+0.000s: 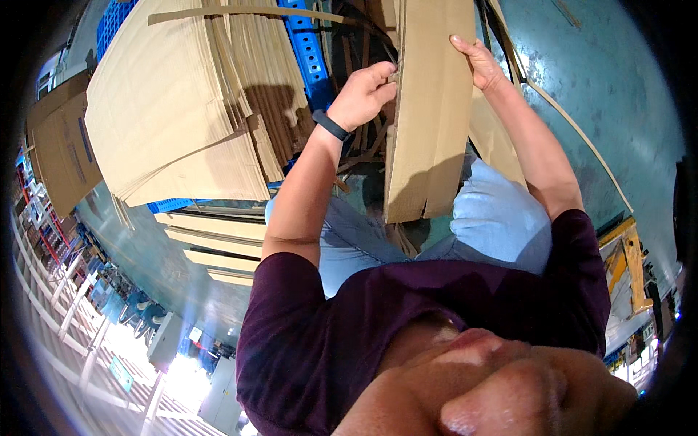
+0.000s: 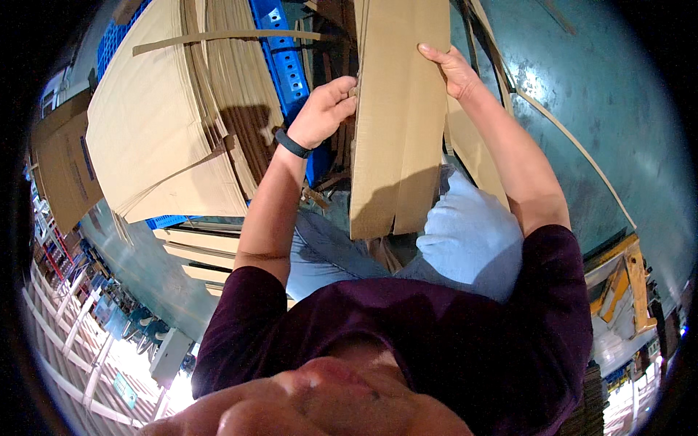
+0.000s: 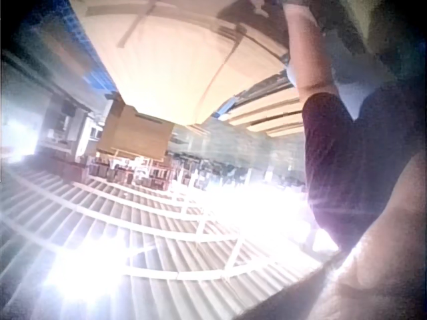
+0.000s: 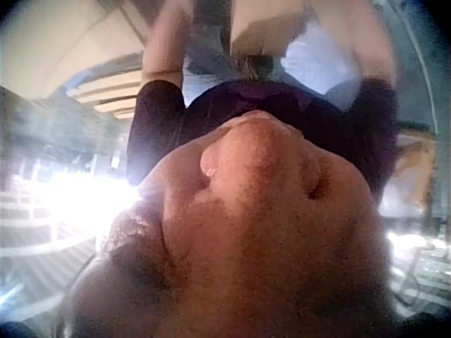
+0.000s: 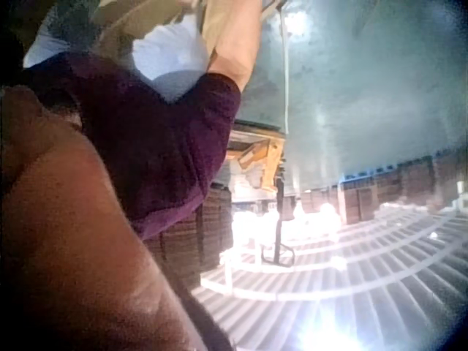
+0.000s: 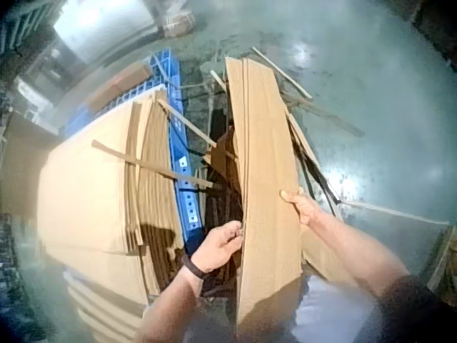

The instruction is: The person picks up corrugated cardboard strips and sheets from a pallet on the floor, aligns them, and stacks them together.

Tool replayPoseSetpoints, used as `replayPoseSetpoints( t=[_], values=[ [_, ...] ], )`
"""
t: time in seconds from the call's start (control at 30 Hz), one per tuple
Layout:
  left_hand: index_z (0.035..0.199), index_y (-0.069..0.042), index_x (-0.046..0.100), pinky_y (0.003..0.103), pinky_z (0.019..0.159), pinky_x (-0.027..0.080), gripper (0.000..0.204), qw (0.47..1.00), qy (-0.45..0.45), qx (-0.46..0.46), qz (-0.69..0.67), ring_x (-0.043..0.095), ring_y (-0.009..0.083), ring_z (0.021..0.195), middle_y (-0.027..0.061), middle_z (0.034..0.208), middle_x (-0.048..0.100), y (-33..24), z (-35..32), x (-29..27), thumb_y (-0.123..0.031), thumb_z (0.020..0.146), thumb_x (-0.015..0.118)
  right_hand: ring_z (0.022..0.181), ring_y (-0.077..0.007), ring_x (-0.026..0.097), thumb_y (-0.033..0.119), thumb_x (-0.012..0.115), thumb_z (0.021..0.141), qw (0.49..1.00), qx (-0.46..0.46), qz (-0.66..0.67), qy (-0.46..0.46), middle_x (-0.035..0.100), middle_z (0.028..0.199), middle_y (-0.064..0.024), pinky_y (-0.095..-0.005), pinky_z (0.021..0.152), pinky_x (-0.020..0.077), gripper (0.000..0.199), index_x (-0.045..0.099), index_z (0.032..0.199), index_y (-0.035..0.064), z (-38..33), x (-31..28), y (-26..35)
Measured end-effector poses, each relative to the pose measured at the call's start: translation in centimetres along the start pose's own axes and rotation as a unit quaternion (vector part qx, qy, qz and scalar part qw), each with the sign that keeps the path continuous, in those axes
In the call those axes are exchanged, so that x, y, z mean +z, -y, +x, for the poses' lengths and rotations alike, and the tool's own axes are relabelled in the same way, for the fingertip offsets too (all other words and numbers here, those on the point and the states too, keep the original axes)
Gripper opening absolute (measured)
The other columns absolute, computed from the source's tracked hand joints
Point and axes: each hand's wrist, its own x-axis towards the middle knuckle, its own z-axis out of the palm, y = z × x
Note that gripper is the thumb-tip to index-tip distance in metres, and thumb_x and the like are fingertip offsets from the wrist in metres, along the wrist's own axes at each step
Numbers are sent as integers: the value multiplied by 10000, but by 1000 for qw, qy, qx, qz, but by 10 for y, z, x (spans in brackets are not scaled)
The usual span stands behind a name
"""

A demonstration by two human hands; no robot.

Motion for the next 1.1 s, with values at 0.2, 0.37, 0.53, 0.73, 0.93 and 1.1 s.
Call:
replayPoseSetpoints(
  t=[0.2,0.37,0.53,0.73,0.93,1.1],
  values=[
    [898,-15,572,392,611,493,125,895,-140,171,388,588,362,729,172,800,582,-4,-26,0,-12,782,526,1006,-219,594,153,739,754,1000,16,-12,-24,609,1088,-111,-411,846,519,538,490,1205,-2,8,9,-19],
    [1018,-54,585,327,707,509,250,915,-156,112,356,625,297,855,137,940,611,-9,-71,-2,3,775,578,1001,-232,595,129,757,728,991,56,-81,-91,601,1105,-126,-422,842,517,558,491,1200,-6,6,3,-16],
    [1453,-61,41,456,1066,260,937,988,-131,-45,67,179,323,1370,231,1487,111,48,-15,-53,-349,813,662,1055,-244,570,118,761,721,995,85,-46,-36,565,1181,-127,-424,888,490,579,486,1219,17,5,31,-30],
    [1167,36,479,337,857,477,516,965,-135,-103,-200,593,234,973,148,1080,607,67,88,-34,-11,712,717,1193,-229,466,150,766,721,975,168,117,-84,521,1263,-93,-379,1009,384,601,483,1241,45,13,33,-39],
    [1155,16,494,323,827,491,567,957,-179,-137,-181,609,214,935,134,1073,614,61,70,-1,35,642,734,845,-242,640,199,815,664,973,33,-174,-147,639,968,-176,-353,727,537,592,527,1097,-83,44,39,-18],
    [1123,15,514,327,826,489,529,967,-219,-133,-7,609,203,944,128,1021,632,78,67,-5,18,645,742,839,-236,637,200,828,640,955,0,-214,-204,640,949,-166,-350,707,527,567,544,1050,-71,54,45,-29]
  ],
)
